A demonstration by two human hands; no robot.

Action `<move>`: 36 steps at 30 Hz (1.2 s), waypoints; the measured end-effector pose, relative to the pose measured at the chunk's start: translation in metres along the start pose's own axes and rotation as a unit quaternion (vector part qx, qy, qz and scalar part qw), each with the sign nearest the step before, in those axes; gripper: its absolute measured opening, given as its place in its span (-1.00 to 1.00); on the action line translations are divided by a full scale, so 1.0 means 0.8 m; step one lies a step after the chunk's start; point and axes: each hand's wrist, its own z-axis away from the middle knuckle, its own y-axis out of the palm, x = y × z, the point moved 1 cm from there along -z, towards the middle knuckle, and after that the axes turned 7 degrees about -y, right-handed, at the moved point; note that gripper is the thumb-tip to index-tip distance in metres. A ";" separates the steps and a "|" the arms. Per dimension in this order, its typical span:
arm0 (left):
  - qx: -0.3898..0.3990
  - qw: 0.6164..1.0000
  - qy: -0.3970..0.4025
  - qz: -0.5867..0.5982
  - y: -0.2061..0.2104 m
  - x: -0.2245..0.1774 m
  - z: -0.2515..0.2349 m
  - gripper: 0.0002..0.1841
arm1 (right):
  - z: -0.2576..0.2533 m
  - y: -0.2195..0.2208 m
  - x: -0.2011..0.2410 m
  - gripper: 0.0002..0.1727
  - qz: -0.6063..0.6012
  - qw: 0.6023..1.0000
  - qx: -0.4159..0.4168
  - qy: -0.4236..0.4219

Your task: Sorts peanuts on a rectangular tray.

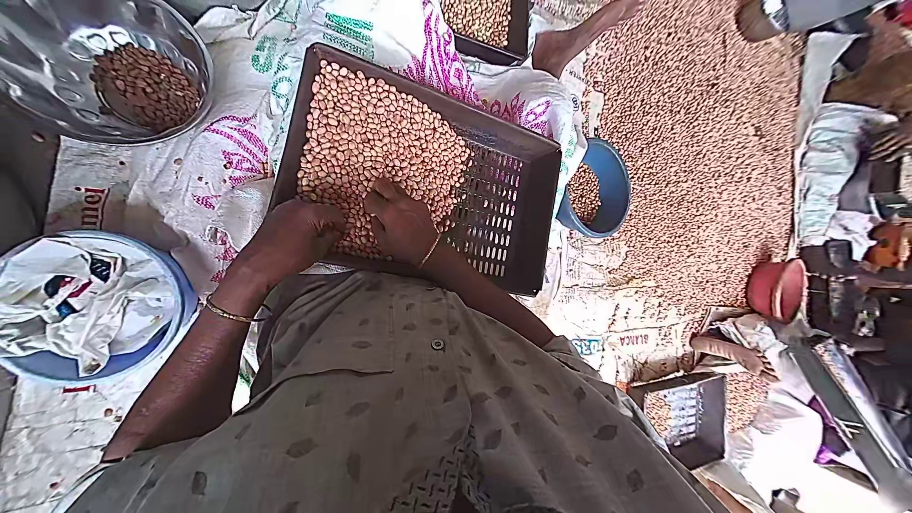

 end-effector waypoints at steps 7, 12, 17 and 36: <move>-0.011 0.999 -0.035 -0.040 0.011 0.000 -0.011 -0.85 | 0.006 -0.028 -0.043 -0.90 -0.548 0.808 -0.198 0.086; -0.033 0.997 -0.027 -0.065 0.019 -0.002 -0.010 -0.82 | -0.022 -0.055 -0.054 -0.80 -0.585 0.786 -0.176 0.097; -0.069 0.997 0.018 0.039 0.014 0.004 -0.009 -0.80 | -0.065 -0.052 -0.054 -0.68 -0.176 0.981 -0.067 0.054; -0.124 0.627 0.035 0.768 -0.008 0.017 -0.024 -0.61 | -0.062 -0.002 -0.036 -0.67 0.064 0.990 -0.127 0.018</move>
